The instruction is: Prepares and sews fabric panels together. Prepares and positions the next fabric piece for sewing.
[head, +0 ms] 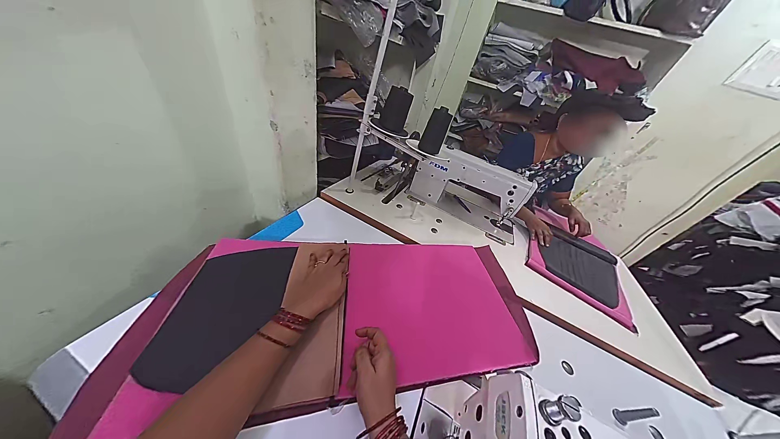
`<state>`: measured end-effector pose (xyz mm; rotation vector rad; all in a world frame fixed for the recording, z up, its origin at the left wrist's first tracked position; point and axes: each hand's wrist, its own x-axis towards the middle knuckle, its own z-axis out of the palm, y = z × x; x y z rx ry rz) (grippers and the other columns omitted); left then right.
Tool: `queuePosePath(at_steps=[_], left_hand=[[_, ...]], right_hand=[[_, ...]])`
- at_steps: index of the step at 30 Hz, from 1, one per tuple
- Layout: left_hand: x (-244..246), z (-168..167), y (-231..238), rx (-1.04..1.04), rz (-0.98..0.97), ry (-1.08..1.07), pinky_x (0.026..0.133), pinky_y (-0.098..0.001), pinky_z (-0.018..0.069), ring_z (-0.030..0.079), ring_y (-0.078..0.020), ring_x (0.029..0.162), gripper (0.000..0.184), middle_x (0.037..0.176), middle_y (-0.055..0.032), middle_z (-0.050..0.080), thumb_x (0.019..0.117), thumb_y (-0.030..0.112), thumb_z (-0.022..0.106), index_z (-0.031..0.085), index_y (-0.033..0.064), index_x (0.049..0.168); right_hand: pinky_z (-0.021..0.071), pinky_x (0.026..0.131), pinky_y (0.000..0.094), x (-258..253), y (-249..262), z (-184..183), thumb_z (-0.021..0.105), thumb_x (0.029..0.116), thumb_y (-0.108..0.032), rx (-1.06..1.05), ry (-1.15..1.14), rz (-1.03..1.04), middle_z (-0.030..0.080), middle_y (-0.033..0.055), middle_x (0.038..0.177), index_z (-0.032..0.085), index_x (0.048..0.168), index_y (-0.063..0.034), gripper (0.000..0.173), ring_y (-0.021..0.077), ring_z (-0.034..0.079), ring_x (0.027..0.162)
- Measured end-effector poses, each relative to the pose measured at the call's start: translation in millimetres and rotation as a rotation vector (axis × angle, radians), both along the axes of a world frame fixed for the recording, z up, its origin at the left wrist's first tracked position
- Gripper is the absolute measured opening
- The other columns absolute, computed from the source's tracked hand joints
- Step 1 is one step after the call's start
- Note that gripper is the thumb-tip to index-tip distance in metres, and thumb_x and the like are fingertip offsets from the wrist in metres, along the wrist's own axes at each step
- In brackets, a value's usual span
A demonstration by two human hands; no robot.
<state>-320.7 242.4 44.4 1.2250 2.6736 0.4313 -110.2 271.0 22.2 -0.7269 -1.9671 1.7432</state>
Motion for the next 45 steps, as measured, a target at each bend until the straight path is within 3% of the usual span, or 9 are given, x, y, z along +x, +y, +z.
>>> queuePosePath(at_steps=[10,17,22,25,30,35,40,43,45], left_hand=[[-10,0,-47,0.185,-0.058,0.073,0.119,-0.0717,0.0156,0.033,-0.0515,0.148,0.052,0.158,-0.027,0.04,0.1084,0.023,0.032,0.044,-0.0041,0.151],[-40,-5,-147,0.242,-0.058,0.153,0.117,-0.0744,0.0182,0.037,-0.0582,0.142,0.055,0.152,-0.0336,0.044,0.1076,0.024,0.026,0.047,-0.0093,0.146],[-42,7,-191,0.174,-0.024,0.084,0.118,-0.0732,0.0153,0.032,-0.0544,0.147,0.053,0.158,-0.0266,0.041,0.1086,0.023,0.025,0.048,-0.0064,0.147],[-33,20,-197,0.143,-0.005,0.046,0.12,-0.0707,0.014,0.031,-0.0534,0.148,0.049,0.159,-0.025,0.04,0.1087,0.017,0.028,0.046,-0.005,0.149],[-37,13,-195,0.156,0.014,0.055,0.119,-0.0713,0.0131,0.029,-0.0518,0.149,0.048,0.16,-0.0235,0.04,0.1081,0.014,0.029,0.046,-0.0052,0.149],[-39,10,-194,0.187,0.004,0.056,0.118,-0.0738,0.0118,0.028,-0.0527,0.149,0.051,0.16,-0.0241,0.039,0.1062,0.016,0.029,0.046,-0.0054,0.149],[-37,-1,-198,0.346,-0.109,0.232,0.114,-0.0767,0.0196,0.041,-0.0605,0.138,0.056,0.146,-0.0346,0.05,0.1073,0.023,0.024,0.054,-0.0119,0.139],[0,64,-189,0.053,0.107,-0.097,0.125,-0.0605,0.0099,0.023,-0.0463,0.154,0.048,0.164,-0.0222,0.034,0.1092,0.013,0.028,0.042,-0.0041,0.152],[-22,27,-192,0.121,0.041,0.05,0.122,-0.0653,0.016,0.03,-0.0497,0.15,0.049,0.16,-0.0247,0.039,0.1101,0.016,0.025,0.048,-0.0062,0.147]], right_hand=[[0.0515,0.056,0.0342,13,-29,12,0.056,0.0939,-0.006,0.494,0.065,0.02,0.065,0.009,0.074,0.067,0.119,0.005,0.03,0.0152,0.058,0.057],[0.0548,0.091,0.0431,-23,11,56,0.057,0.1005,-0.012,0.631,-0.26,0.011,0.07,0.0188,0.111,0.065,0.129,0.0019,0.033,0.0284,0.069,0.1],[0.0421,0.11,0.0557,-51,69,73,0.064,0.0938,-0.018,0.785,-0.778,-0.338,0.05,0.0223,0.15,0.057,0.143,-0.0045,0.051,0.0386,0.046,0.141],[0.0207,0.117,0.0722,-48,102,60,0.082,0.0809,-0.036,0.67,-0.992,-0.492,0.023,0.0302,0.165,0.03,0.159,0.0025,0.101,0.0466,0.019,0.154],[0.0486,0.103,0.0572,-42,106,64,0.078,0.0856,-0.048,0.478,-1.086,-0.407,0.062,0.0247,0.135,0.067,0.125,0.004,0.066,0.0388,0.057,0.13],[0.0507,0.102,0.0479,-66,18,111,0.047,0.1022,-0.006,0.881,-0.837,-0.378,0.065,0.0225,0.132,0.062,0.131,0.0047,0.034,0.0357,0.059,0.128],[0.0576,0.073,0.0446,-82,-110,88,0.063,0.091,-0.004,1.377,-0.462,-0.217,0.075,0.0172,0.091,0.076,0.096,0.0029,0.016,0.0312,0.074,0.089],[0.0533,0.085,0.0514,-82,-139,50,0.063,0.0896,-0.001,1.523,-0.557,0.02,0.075,0.014,0.092,0.076,0.099,0.0013,0.016,0.0304,0.072,0.094],[0.0526,0.089,0.053,-77,-142,49,0.057,0.0941,0.0,1.416,-0.624,0.176,0.075,0.0161,0.101,0.074,0.109,0.0037,0.022,0.0322,0.07,0.104]])
